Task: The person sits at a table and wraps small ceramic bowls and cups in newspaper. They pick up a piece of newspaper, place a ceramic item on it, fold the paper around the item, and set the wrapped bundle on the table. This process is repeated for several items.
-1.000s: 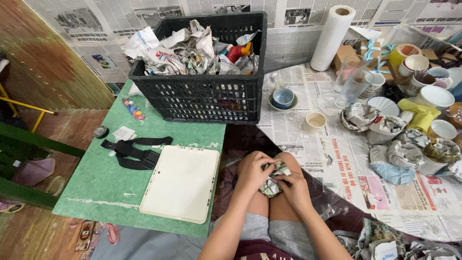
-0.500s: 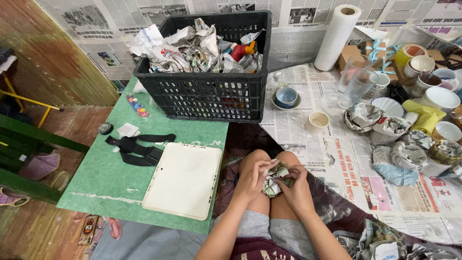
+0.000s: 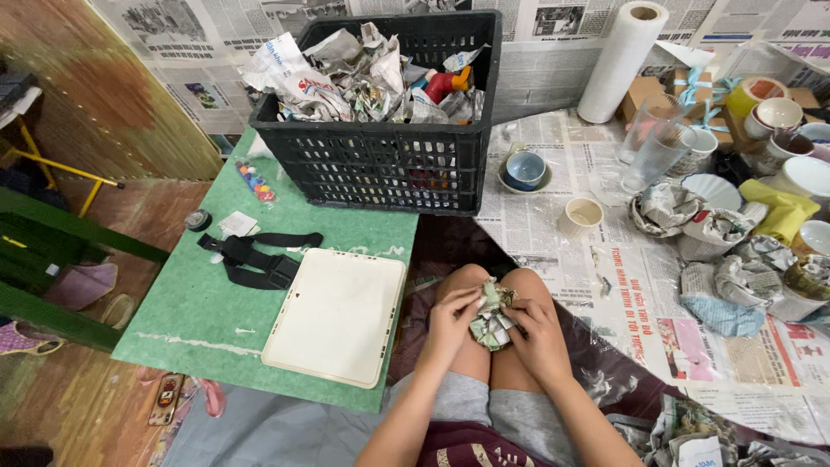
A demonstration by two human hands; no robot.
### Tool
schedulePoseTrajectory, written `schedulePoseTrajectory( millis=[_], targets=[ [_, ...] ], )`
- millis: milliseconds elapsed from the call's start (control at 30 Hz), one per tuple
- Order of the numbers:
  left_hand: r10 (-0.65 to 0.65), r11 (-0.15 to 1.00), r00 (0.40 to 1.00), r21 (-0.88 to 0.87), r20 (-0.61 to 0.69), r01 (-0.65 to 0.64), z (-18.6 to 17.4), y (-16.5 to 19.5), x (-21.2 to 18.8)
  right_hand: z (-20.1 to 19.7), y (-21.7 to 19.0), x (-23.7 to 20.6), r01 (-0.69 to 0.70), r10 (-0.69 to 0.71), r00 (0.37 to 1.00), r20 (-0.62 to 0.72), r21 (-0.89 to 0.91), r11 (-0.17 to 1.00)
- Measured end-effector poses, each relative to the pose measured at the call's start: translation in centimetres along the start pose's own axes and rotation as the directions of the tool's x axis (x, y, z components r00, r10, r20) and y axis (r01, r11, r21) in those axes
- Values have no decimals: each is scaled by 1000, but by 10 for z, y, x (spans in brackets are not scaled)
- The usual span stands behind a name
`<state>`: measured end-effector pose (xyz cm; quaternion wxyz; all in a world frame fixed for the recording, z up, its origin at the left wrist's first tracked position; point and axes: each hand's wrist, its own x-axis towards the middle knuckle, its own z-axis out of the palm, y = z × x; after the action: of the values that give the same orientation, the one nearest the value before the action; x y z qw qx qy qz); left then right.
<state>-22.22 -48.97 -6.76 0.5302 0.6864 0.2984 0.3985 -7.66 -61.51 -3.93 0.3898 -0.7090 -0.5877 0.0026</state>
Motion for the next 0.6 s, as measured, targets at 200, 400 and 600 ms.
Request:
schedulePoseTrajectory(
  millis=[200, 400, 600],
  targets=[
    [21, 916, 999, 401, -40, -3, 8, 22, -3, 2, -2, -2, 23, -18, 999, 48, -113, 993],
    [284, 782, 936, 514, 209, -352, 4, 10, 1, 0, -6, 1, 122, -108, 991, 81, -189, 974],
    [341, 667, 893, 593, 294, -450, 5, 6, 1, -11, -7, 1, 223, -191, 966, 176, -188, 957]
  ],
)
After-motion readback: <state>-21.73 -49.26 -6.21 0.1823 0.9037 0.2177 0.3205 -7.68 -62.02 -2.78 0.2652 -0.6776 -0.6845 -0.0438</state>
